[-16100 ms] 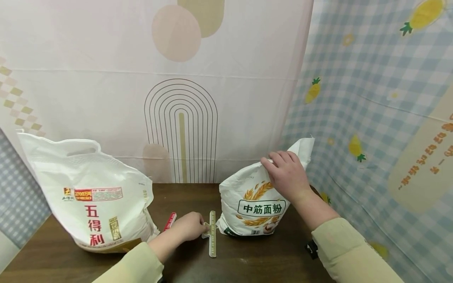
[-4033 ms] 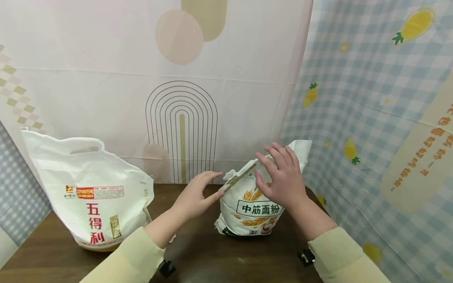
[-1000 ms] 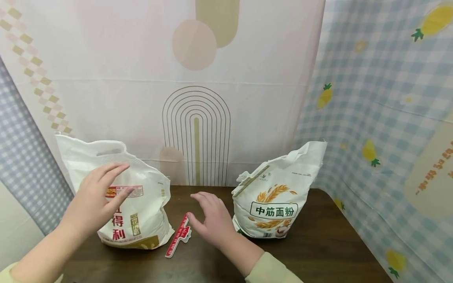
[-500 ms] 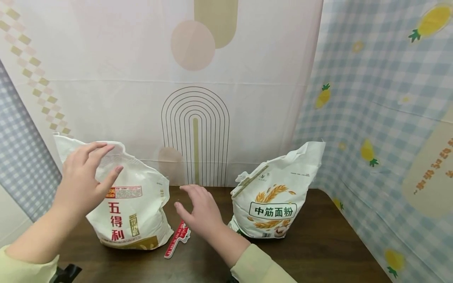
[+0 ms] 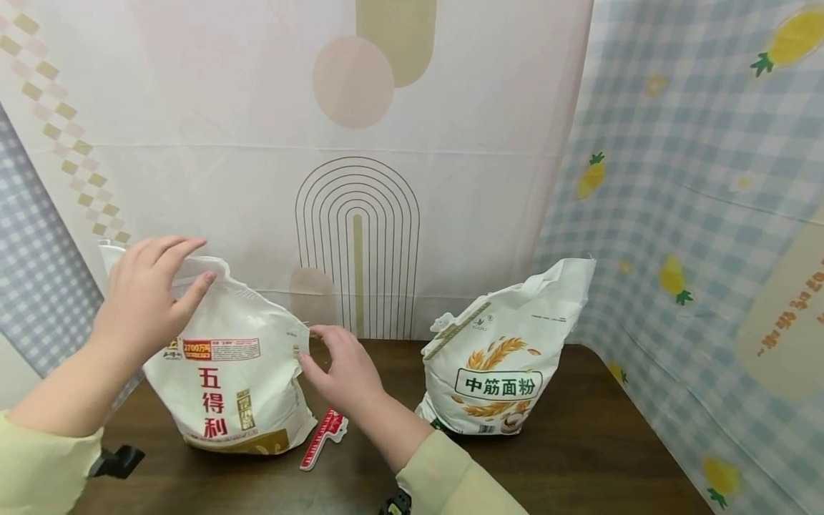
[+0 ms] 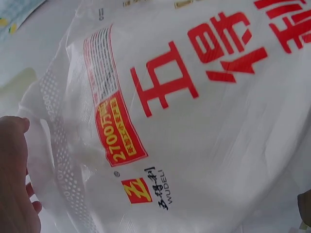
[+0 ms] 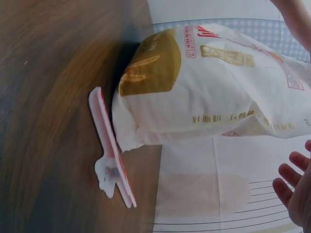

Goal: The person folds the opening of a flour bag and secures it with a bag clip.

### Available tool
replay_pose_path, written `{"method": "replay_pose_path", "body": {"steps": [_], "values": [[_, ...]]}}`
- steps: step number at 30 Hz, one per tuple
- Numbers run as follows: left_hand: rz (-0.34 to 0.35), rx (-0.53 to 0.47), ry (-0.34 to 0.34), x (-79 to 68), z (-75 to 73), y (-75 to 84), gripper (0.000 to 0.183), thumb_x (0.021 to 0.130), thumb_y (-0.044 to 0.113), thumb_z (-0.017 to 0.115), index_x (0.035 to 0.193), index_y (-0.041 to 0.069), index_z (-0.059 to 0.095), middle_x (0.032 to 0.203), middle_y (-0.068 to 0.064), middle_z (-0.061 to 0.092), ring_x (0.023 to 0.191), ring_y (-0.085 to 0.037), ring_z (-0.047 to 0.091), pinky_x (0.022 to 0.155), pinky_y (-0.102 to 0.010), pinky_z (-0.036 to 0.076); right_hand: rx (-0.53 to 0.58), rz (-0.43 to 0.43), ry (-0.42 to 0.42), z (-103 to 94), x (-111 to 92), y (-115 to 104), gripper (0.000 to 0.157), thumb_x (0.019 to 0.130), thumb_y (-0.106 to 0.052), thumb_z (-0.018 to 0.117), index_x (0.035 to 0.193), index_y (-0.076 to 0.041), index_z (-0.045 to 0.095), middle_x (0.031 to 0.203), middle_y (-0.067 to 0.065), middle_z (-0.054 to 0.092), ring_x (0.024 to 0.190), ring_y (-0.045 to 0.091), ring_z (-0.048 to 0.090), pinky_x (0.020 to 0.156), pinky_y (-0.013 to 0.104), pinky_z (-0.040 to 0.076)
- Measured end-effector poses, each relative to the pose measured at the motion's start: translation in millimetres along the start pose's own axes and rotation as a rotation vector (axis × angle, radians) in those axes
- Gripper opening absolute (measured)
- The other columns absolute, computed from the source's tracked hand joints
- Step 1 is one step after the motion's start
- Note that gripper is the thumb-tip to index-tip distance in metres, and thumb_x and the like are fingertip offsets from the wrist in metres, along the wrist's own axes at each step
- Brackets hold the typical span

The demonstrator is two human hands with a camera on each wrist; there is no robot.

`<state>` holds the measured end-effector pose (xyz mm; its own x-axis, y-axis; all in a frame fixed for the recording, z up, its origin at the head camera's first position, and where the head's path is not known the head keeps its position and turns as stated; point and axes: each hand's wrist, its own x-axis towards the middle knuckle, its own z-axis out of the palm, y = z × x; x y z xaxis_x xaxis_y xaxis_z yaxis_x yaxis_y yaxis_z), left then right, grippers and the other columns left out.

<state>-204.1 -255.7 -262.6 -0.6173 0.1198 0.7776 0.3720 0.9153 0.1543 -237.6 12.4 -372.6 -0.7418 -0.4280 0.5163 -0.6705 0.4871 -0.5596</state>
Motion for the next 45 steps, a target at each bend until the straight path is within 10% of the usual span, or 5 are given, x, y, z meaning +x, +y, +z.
{"method": "replay_pose_path", "body": {"steps": [18,26,36,45], "values": [[0.063,-0.040,0.013,10.8,0.7,-11.3,0.016,0.091,0.008,0.071,0.106,0.010,0.074,0.111,-0.012,0.068,0.114,-0.039,0.052,0.092,-0.062,0.035,0.203,0.051,-0.008,11.9,16.5,-5.5,0.022,0.102,-0.026,0.057,0.106,-0.011,0.072,0.108,-0.001,0.066,0.088,0.009,0.058,0.076,0.024,0.052],[0.073,-0.044,0.034,8.0,-2.8,-12.8,0.016,0.089,0.004,0.071,0.103,0.010,0.075,0.110,-0.013,0.068,0.114,-0.039,0.052,0.090,-0.063,0.034,0.083,0.009,0.024,14.8,16.4,-4.4,0.022,0.102,-0.025,0.058,0.088,-0.015,0.071,0.096,-0.006,0.065,0.079,0.007,0.053,0.065,0.020,0.046],[0.082,-0.045,0.052,6.2,-7.9,-14.2,0.013,0.087,0.005,0.074,0.100,0.008,0.075,0.109,-0.010,0.068,0.113,-0.038,0.052,0.085,-0.061,0.035,-0.304,-0.217,0.073,12.0,16.0,2.3,0.028,0.099,-0.024,0.063,0.125,-0.020,0.070,0.101,-0.007,0.072,0.092,0.011,0.064,0.077,0.024,0.053],[0.027,-0.050,-0.039,5.6,-12.5,-12.4,0.017,0.095,0.025,0.067,0.106,0.014,0.075,0.112,-0.010,0.069,0.116,-0.037,0.053,0.097,-0.060,0.034,-0.294,-0.251,0.054,12.4,15.7,4.2,0.032,0.100,-0.023,0.062,0.132,-0.020,0.066,0.104,-0.005,0.072,0.095,0.012,0.064,0.079,0.024,0.054]]}}
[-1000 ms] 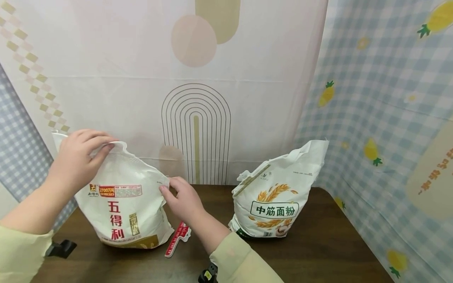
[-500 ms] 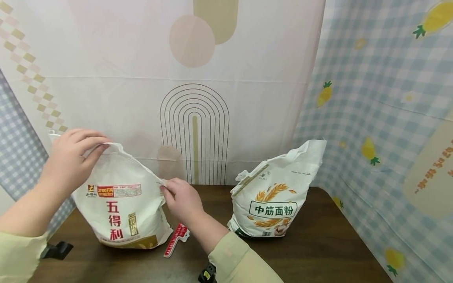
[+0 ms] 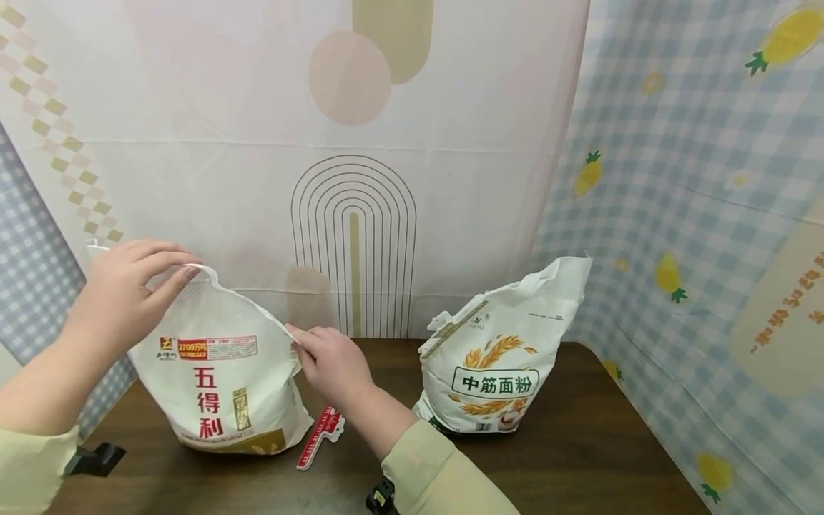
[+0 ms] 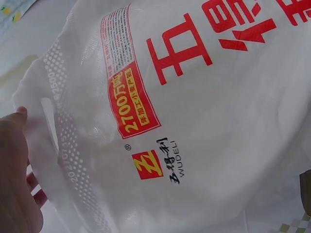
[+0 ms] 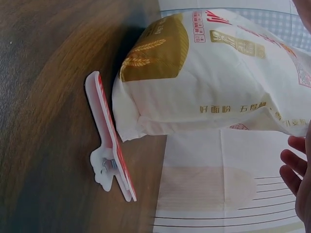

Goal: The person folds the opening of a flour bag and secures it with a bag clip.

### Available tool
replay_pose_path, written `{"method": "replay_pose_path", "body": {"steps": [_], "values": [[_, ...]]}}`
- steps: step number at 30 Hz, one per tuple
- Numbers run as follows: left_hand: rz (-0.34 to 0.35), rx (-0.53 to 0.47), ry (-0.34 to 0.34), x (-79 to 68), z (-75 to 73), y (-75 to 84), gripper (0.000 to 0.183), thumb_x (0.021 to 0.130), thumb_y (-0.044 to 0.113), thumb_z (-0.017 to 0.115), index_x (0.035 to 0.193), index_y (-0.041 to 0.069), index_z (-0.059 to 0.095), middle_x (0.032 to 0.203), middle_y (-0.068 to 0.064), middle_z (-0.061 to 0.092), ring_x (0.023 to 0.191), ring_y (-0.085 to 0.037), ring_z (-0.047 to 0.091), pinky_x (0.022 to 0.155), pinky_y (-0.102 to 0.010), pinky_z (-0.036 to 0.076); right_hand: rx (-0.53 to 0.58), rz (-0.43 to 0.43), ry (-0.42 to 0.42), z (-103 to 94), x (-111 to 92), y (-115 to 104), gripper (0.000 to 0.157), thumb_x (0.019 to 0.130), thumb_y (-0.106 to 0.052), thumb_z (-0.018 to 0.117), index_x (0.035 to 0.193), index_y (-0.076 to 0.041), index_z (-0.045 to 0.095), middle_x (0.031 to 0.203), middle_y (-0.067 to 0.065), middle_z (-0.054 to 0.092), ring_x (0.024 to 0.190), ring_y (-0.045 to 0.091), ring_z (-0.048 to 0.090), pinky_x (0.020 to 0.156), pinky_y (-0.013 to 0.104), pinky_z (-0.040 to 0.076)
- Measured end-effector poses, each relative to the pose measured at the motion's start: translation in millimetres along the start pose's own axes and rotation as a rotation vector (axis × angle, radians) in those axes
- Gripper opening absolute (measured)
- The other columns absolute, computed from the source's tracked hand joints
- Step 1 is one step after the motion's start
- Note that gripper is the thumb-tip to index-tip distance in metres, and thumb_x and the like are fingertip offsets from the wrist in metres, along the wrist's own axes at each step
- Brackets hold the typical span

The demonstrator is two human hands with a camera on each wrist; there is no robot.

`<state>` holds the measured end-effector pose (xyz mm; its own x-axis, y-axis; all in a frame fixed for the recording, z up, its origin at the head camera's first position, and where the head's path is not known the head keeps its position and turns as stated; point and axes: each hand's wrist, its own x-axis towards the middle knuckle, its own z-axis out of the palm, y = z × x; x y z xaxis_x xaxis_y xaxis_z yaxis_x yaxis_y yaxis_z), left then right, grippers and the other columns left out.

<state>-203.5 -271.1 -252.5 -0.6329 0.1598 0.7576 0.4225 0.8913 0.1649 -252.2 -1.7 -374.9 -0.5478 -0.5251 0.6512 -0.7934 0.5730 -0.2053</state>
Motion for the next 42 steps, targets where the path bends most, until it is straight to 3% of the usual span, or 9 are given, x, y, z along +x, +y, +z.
{"method": "replay_pose_path", "body": {"steps": [4,8,12,16,21,27,33,37,42], "values": [[-0.109,0.015,-0.091,3.9,-2.9,6.2,0.038,0.100,0.045,0.055,0.109,0.013,0.074,0.116,-0.014,0.069,0.119,-0.039,0.051,0.100,-0.062,0.030,0.086,0.035,-0.021,1.4,0.0,-0.4,0.037,0.100,-0.022,0.060,0.137,-0.022,0.061,0.110,-0.004,0.071,0.100,0.012,0.064,0.083,0.025,0.054],[-0.244,0.028,-0.192,12.8,-6.8,15.3,0.060,0.098,0.063,0.044,0.113,0.012,0.073,0.122,-0.018,0.067,0.122,-0.044,0.049,0.099,-0.065,0.027,0.108,0.047,-0.044,2.8,0.3,-1.1,0.036,0.102,-0.020,0.058,0.138,-0.023,0.061,0.115,-0.005,0.070,0.105,0.010,0.063,0.088,0.025,0.053],[-0.297,0.036,-0.316,23.0,-9.9,23.2,0.068,0.094,0.071,0.041,0.115,0.014,0.073,0.126,-0.018,0.064,0.125,-0.046,0.048,0.101,-0.067,0.026,0.073,0.033,-0.051,2.6,-0.3,-1.5,0.037,0.102,-0.019,0.057,0.139,-0.023,0.060,0.115,-0.005,0.070,0.106,0.010,0.063,0.089,0.026,0.053],[-0.271,0.040,-0.401,27.6,-13.4,27.5,0.056,0.097,0.061,0.047,0.115,0.015,0.072,0.127,-0.017,0.064,0.125,-0.044,0.048,0.102,-0.066,0.023,0.054,0.029,-0.048,3.2,-1.4,-0.7,0.042,0.102,-0.020,0.056,0.144,-0.025,0.053,0.113,-0.005,0.070,0.103,0.011,0.064,0.086,0.027,0.053],[-0.227,0.094,-0.436,24.6,-17.3,29.6,0.036,0.098,0.043,0.052,0.112,0.018,0.072,0.129,-0.014,0.062,0.126,-0.042,0.046,0.101,-0.065,0.023,0.070,0.040,-0.049,4.5,-1.4,1.0,0.045,0.103,-0.021,0.055,0.147,-0.027,0.049,0.109,-0.004,0.070,0.098,0.011,0.064,0.082,0.027,0.053],[-0.154,0.187,-0.505,19.9,-17.2,28.2,0.036,0.095,0.043,0.059,0.118,0.017,0.071,0.133,-0.018,0.059,0.126,-0.047,0.043,0.103,-0.068,0.022,0.117,0.052,-0.040,5.0,-2.4,1.0,0.044,0.103,-0.020,0.055,0.146,-0.025,0.051,0.109,-0.004,0.070,0.089,0.008,0.060,0.075,0.023,0.051],[-0.094,0.246,-0.535,14.8,-17.3,25.1,0.040,0.093,0.046,0.063,0.119,0.017,0.071,0.129,-0.020,0.061,0.123,-0.047,0.047,0.106,-0.066,0.022,0.334,0.140,-0.102,1.3,-2.2,-0.6,0.045,0.101,-0.026,0.056,0.146,-0.023,0.050,0.099,-0.006,0.064,0.082,0.003,0.055,0.068,0.015,0.048],[-0.071,0.269,-0.535,12.2,-16.7,22.4,0.041,0.092,0.048,0.065,0.118,0.016,0.071,0.126,-0.018,0.064,0.121,-0.046,0.049,0.105,-0.064,0.025,0.493,0.226,-0.130,-3.3,-0.8,-3.5,0.042,0.104,-0.035,0.049,0.143,-0.022,0.055,0.113,-0.004,0.064,0.098,0.008,0.059,0.081,0.025,0.053],[-0.050,0.295,-0.524,8.6,-15.2,18.4,0.041,0.090,0.047,0.067,0.117,0.016,0.072,0.122,-0.016,0.066,0.118,-0.045,0.052,0.103,-0.063,0.029,0.599,0.321,-0.114,-6.1,6.9,-10.9,0.044,0.107,-0.039,0.038,0.138,-0.018,0.060,0.135,-0.001,0.059,0.125,0.013,0.053,0.103,0.035,0.045]]}}
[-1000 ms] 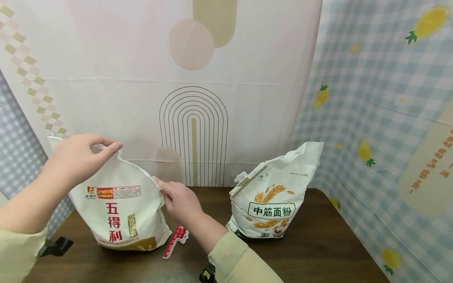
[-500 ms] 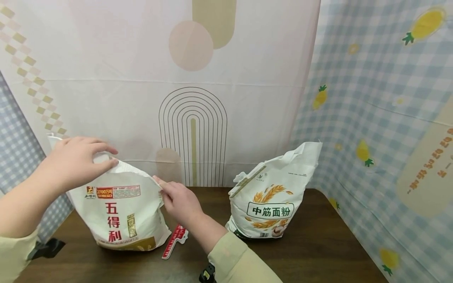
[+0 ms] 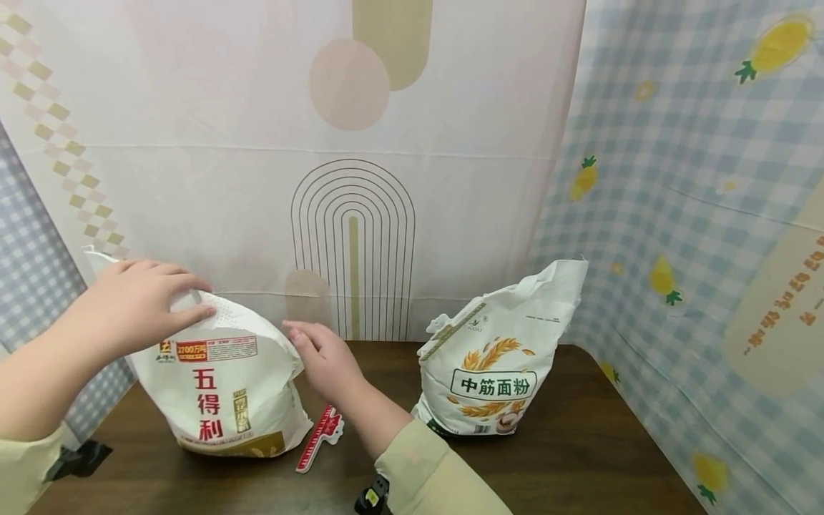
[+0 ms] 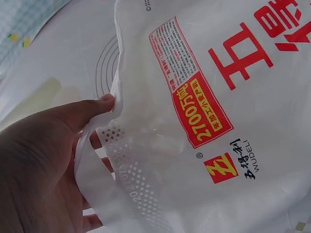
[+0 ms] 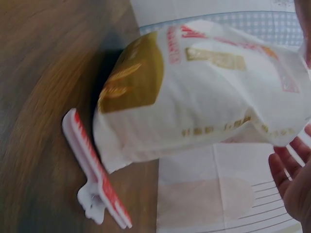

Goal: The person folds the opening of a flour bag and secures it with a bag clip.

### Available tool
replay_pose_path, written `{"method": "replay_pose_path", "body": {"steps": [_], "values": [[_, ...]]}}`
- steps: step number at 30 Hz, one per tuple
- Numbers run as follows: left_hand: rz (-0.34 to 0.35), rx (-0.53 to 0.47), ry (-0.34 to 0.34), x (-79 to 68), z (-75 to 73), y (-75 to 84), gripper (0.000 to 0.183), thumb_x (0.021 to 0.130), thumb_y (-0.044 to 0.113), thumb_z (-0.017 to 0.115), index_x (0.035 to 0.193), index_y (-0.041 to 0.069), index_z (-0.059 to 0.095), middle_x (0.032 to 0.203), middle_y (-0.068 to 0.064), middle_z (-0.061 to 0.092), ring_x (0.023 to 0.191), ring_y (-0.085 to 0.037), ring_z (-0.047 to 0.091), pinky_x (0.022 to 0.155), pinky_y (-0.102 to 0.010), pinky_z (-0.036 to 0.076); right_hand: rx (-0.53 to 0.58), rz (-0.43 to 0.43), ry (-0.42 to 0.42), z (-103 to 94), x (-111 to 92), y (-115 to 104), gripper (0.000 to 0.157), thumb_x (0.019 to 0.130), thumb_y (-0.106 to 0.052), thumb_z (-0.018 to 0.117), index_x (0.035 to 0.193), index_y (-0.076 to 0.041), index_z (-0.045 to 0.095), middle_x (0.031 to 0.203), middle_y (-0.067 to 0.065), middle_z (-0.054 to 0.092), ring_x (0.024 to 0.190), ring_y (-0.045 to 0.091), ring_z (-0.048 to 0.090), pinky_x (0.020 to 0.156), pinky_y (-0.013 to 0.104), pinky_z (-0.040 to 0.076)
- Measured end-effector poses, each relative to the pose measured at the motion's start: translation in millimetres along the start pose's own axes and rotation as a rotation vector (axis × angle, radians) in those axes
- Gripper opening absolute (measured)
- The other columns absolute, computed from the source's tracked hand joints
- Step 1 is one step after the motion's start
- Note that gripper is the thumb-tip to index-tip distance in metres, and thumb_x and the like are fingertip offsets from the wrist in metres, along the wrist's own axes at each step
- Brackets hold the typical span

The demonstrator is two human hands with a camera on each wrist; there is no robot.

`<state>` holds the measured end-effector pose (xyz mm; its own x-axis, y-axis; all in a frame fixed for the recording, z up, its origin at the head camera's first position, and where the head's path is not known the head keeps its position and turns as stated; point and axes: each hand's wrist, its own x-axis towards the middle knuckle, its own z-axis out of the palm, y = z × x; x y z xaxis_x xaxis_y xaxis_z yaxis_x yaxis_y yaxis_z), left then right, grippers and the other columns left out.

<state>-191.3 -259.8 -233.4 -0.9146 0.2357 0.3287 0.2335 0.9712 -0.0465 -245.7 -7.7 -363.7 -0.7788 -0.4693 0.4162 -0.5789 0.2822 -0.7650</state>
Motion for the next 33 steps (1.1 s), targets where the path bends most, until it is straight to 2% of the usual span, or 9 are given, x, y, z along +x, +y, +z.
{"method": "replay_pose_path", "body": {"steps": [2,6,9,14,18,22,25,30,33], "values": [[0.001,0.004,0.010,-0.5,1.2,-0.9,0.039,0.090,0.045,0.069,0.116,0.016,0.072,0.121,-0.015,0.067,0.118,-0.044,0.053,0.103,-0.063,0.029,0.040,0.031,-0.002,1.7,2.4,-4.0,0.043,0.106,-0.038,0.041,0.138,-0.016,0.060,0.136,-0.001,0.059,0.124,0.013,0.054,0.102,0.034,0.046],[0.011,0.008,0.036,-1.3,3.0,-1.8,0.036,0.089,0.042,0.071,0.113,0.015,0.073,0.118,-0.014,0.069,0.116,-0.041,0.056,0.102,-0.062,0.030,0.052,0.085,-0.014,5.7,6.0,-10.1,0.042,0.103,-0.038,0.052,0.138,-0.016,0.058,0.124,-0.001,0.062,0.108,0.010,0.058,0.088,0.027,0.052],[0.023,0.013,0.059,-1.9,4.1,-1.9,0.034,0.089,0.040,0.072,0.111,0.014,0.073,0.114,-0.013,0.070,0.114,-0.038,0.058,0.102,-0.060,0.031,0.024,0.114,-0.010,9.0,7.6,-11.0,0.043,0.100,-0.038,0.058,0.136,-0.015,0.060,0.113,-0.003,0.062,0.095,0.007,0.058,0.076,0.023,0.052],[0.043,0.018,0.095,-2.8,6.7,-3.5,0.033,0.089,0.039,0.072,0.109,0.013,0.073,0.110,-0.013,0.071,0.109,-0.037,0.061,0.103,-0.059,0.031,-0.029,0.147,0.013,14.1,6.6,-9.9,0.040,0.099,-0.039,0.061,0.131,-0.014,0.063,0.110,-0.006,0.061,0.089,0.005,0.058,0.071,0.022,0.052],[0.062,0.026,0.112,-2.5,9.6,-7.3,0.035,0.090,0.038,0.071,0.112,0.011,0.072,0.111,-0.013,0.071,0.108,-0.037,0.062,0.103,-0.058,0.031,-0.070,0.131,0.032,19.0,5.3,-7.3,0.033,0.099,-0.038,0.061,0.123,-0.017,0.068,0.106,-0.008,0.061,0.088,0.005,0.057,0.073,0.023,0.051],[0.078,0.026,0.105,-1.5,12.2,-11.1,0.039,0.091,0.038,0.070,0.121,0.013,0.069,0.116,-0.013,0.070,0.112,-0.038,0.060,0.106,-0.059,0.027,-0.128,0.080,0.067,22.7,5.0,-5.1,0.023,0.099,-0.033,0.061,0.113,-0.018,0.072,0.101,-0.008,0.063,0.086,0.004,0.056,0.075,0.023,0.050],[0.096,0.026,0.103,-1.9,13.1,-13.5,0.036,0.092,0.035,0.070,0.120,0.013,0.070,0.115,-0.012,0.070,0.113,-0.038,0.059,0.108,-0.060,0.025,-0.156,0.053,0.095,23.3,5.0,-4.7,0.019,0.099,-0.029,0.062,0.108,-0.017,0.073,0.098,-0.008,0.065,0.083,0.003,0.057,0.073,0.021,0.050],[0.158,0.057,0.120,-3.0,11.8,-16.2,0.026,0.090,0.032,0.072,0.107,0.012,0.072,0.105,-0.008,0.072,0.106,-0.035,0.062,0.103,-0.059,0.034,-0.161,0.041,0.109,22.7,4.2,-4.2,0.017,0.099,-0.026,0.063,0.104,-0.016,0.074,0.096,-0.008,0.065,0.079,0.002,0.056,0.069,0.019,0.049],[0.185,0.086,0.135,-3.3,11.4,-17.3,0.026,0.090,0.034,0.073,0.106,0.013,0.071,0.102,-0.006,0.073,0.102,-0.033,0.064,0.096,-0.058,0.040,-0.156,0.037,0.107,22.6,3.7,-3.4,0.016,0.099,-0.025,0.063,0.104,-0.015,0.075,0.097,-0.008,0.065,0.079,0.002,0.056,0.069,0.019,0.050]]}}
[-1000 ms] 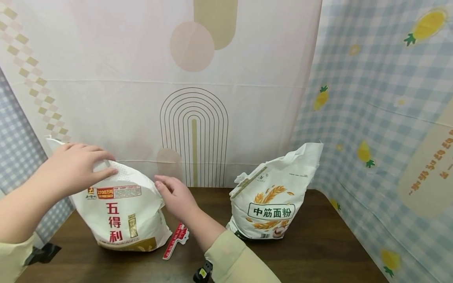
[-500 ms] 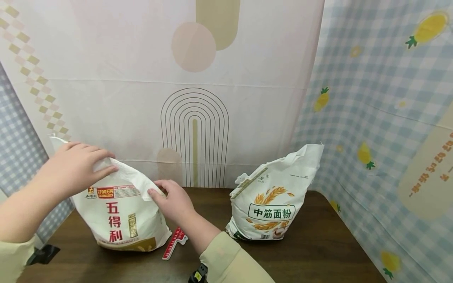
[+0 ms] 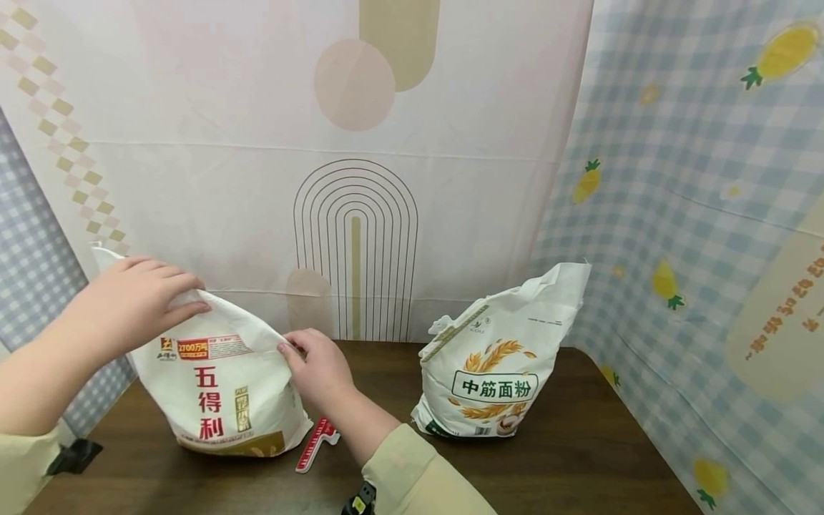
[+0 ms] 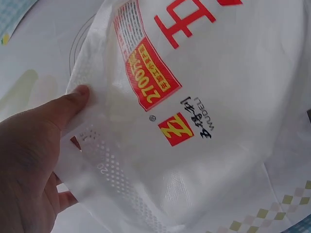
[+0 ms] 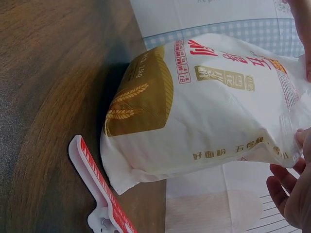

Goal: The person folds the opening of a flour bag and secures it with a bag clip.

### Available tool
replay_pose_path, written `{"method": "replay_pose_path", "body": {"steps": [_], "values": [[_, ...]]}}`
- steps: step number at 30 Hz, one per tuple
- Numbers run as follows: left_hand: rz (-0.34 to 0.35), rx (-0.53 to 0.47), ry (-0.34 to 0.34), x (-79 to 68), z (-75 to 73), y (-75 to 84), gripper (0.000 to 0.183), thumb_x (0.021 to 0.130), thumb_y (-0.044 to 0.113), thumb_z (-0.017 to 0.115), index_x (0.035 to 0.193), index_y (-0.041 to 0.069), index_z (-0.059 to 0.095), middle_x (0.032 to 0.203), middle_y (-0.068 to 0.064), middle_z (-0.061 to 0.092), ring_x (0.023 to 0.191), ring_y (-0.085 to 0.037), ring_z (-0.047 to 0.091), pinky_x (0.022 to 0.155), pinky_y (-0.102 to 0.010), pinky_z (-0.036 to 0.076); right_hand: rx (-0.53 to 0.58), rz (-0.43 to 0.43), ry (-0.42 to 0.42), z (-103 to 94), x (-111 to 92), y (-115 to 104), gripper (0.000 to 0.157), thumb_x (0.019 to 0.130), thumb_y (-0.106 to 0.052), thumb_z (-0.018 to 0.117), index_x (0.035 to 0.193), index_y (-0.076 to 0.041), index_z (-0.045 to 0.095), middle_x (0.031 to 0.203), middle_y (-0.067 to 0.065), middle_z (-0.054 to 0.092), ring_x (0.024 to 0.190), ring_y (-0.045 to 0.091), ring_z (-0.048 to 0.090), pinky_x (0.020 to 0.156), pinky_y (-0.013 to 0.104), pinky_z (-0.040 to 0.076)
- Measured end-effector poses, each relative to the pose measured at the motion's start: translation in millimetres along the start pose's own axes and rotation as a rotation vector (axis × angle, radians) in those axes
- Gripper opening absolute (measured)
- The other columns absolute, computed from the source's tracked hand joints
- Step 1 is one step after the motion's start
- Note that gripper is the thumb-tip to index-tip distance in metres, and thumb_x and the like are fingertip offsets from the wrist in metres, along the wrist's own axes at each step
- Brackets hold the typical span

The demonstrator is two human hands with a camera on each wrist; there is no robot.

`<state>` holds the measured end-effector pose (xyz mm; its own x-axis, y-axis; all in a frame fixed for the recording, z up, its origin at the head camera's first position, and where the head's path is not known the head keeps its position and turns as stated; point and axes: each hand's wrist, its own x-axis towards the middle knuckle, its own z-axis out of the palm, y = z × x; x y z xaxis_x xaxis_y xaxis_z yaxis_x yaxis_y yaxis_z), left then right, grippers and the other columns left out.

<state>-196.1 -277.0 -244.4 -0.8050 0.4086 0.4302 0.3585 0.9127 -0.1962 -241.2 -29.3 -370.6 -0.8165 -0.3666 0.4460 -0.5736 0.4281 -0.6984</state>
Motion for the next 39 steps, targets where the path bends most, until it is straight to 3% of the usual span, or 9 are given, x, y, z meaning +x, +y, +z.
{"method": "replay_pose_path", "body": {"steps": [6,11,14,18,19,23,39], "values": [[0.041,0.011,0.077,-3.1,5.6,-2.7,0.022,0.089,0.033,0.073,0.104,0.017,0.072,0.098,-0.003,0.073,0.098,-0.031,0.065,0.092,-0.057,0.042,0.014,-0.002,-0.009,-0.9,-0.5,3.2,0.016,0.099,-0.023,0.063,0.106,-0.015,0.075,0.098,-0.007,0.065,0.078,0.002,0.056,0.068,0.018,0.050],[0.140,-0.003,0.269,-7.9,19.8,-8.1,0.017,0.084,0.028,0.075,0.097,0.017,0.071,0.091,-0.002,0.073,0.091,-0.030,0.066,0.092,-0.055,0.043,0.036,0.003,-0.007,0.0,-2.8,6.1,0.018,0.099,-0.024,0.062,0.109,-0.015,0.074,0.099,-0.006,0.065,0.077,0.002,0.056,0.068,0.018,0.050],[0.183,-0.027,0.380,-11.2,28.8,-11.0,0.034,0.096,0.044,0.059,0.098,0.013,0.072,0.091,-0.005,0.073,0.091,-0.032,0.065,0.096,-0.056,0.041,0.048,0.005,-0.009,0.6,-5.3,7.9,0.019,0.100,-0.025,0.062,0.112,-0.016,0.074,0.101,-0.007,0.065,0.078,0.001,0.056,0.068,0.018,0.050],[0.192,-0.050,0.472,-14.2,36.9,-11.9,0.064,0.104,0.057,0.030,0.098,0.010,0.074,0.091,-0.008,0.072,0.092,-0.033,0.064,0.100,-0.059,0.038,0.045,-0.010,-0.011,1.2,-7.3,10.2,0.020,0.100,-0.026,0.060,0.113,-0.017,0.073,0.102,-0.007,0.065,0.079,0.002,0.056,0.069,0.018,0.050],[0.190,-0.051,0.486,-14.7,38.1,-11.8,0.063,0.104,0.056,0.031,0.098,0.010,0.074,0.091,-0.008,0.072,0.092,-0.033,0.064,0.100,-0.059,0.038,0.042,-0.013,-0.011,1.4,-7.5,10.7,0.021,0.101,-0.026,0.060,0.114,-0.017,0.073,0.102,-0.007,0.065,0.080,0.002,0.056,0.070,0.018,0.050],[0.189,-0.052,0.516,-15.2,41.6,-11.4,0.060,0.105,0.054,0.033,0.099,0.010,0.074,0.091,-0.008,0.072,0.093,-0.033,0.064,0.099,-0.061,0.038,0.037,-0.016,-0.010,1.6,-8.0,11.8,0.022,0.101,-0.026,0.059,0.116,-0.017,0.072,0.104,-0.006,0.066,0.082,0.003,0.056,0.071,0.018,0.050],[0.155,-0.061,0.530,-17.8,45.9,-8.5,0.060,0.105,0.053,0.031,0.100,0.010,0.073,0.094,-0.009,0.071,0.094,-0.035,0.063,0.103,-0.061,0.036,0.048,-0.006,-0.022,0.0,-10.7,14.1,0.024,0.102,-0.027,0.058,0.119,-0.018,0.071,0.103,-0.006,0.065,0.083,0.003,0.057,0.072,0.019,0.051]]}}
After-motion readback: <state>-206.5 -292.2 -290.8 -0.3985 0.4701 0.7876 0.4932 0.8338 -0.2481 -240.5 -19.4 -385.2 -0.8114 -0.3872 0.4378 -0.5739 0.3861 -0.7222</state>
